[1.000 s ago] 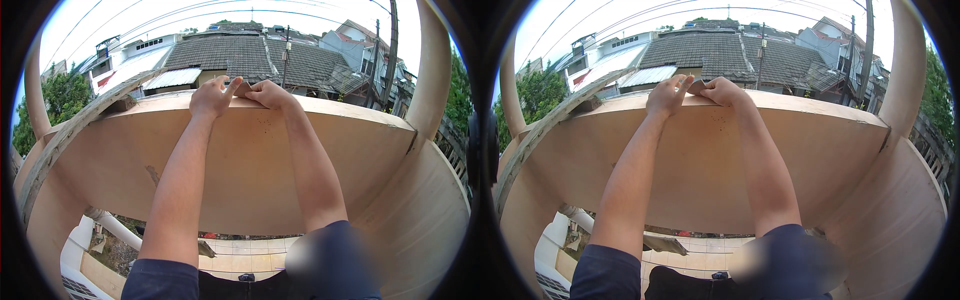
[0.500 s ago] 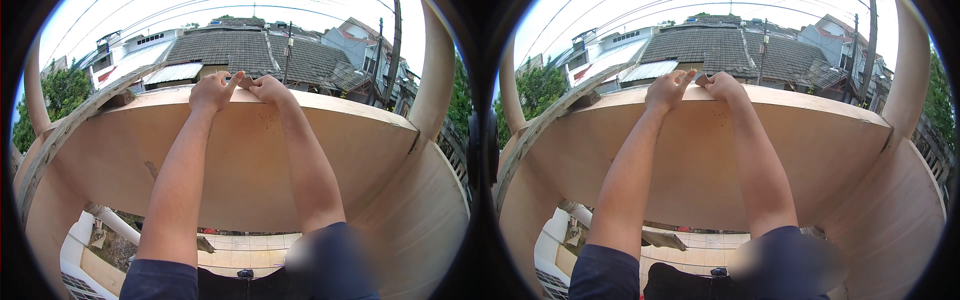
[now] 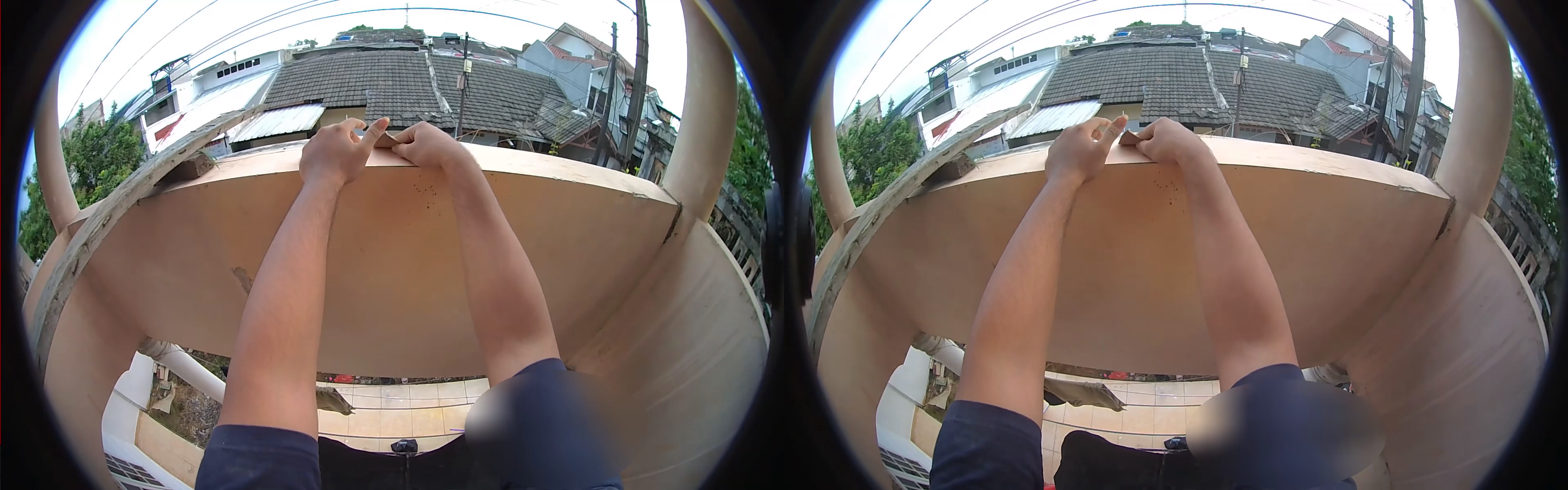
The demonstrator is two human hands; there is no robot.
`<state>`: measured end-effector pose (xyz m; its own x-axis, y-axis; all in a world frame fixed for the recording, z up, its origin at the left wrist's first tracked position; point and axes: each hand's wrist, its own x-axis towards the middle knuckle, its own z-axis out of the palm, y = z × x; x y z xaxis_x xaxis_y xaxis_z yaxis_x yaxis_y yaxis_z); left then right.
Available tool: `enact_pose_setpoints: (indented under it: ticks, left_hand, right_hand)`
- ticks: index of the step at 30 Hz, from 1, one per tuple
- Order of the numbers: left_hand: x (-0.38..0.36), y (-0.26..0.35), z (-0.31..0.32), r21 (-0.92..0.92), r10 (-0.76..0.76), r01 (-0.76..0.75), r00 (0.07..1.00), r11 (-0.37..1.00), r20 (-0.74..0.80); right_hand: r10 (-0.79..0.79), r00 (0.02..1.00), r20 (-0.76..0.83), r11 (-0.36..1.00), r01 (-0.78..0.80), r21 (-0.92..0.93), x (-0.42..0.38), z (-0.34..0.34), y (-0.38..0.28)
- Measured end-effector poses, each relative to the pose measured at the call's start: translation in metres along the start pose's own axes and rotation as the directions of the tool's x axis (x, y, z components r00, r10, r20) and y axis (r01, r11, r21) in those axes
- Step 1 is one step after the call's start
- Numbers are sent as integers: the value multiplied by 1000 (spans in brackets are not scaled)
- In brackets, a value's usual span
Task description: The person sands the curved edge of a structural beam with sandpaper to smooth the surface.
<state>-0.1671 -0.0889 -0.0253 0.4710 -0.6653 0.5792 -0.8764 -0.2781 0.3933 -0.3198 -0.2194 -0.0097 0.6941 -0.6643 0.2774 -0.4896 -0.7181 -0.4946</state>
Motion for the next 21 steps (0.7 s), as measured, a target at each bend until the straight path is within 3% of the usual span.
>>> enact_pose_setpoints:
  ticks: [6, 8, 10, 13, 15, 18, 19, 21]
  left_hand:
    - [-1, 1, -1, 16, -13, 14, 1000, 1000, -11]
    - [-2, 2, -1, 13, -22, 22, 1000, 1000, 0]
    - [-1, 2, -2, 14, -25, 25, 1000, 1000, 13]
    - [-2, 4, -3, 17, -25, 25, 1000, 1000, 14]
    - [-3, 4, -4, 28, -20, 20, 1000, 999, 13]
    - [-3, 4, -4, 27, -23, 23, 1000, 999, 1]
    - [-3, 3, -3, 28, -26, 26, 1000, 999, 1]
    - [-3, 3, -2, 29, -30, 30, 999, 999, -13]
  right_hand:
    - [-33, 998, 60, 996, 27, 89, 6, -2, 9]
    - [42, 994, -106, 998, -45, -35, 13, 9, 8]
    - [88, 986, -143, 995, -95, -42, 5, 6, 0]
    - [-16, 999, -30, 1000, 16, -1, -1, -3, 5]
    - [-91, 994, 55, 984, 81, 157, 1, -8, 10]
    - [-31, 999, -34, 975, 37, 220, 6, -3, 13]
    - [-32, 999, -31, 975, 38, 220, 6, -1, 12]
    - [-4, 993, -114, 999, 9, 41, 7, 7, 6]
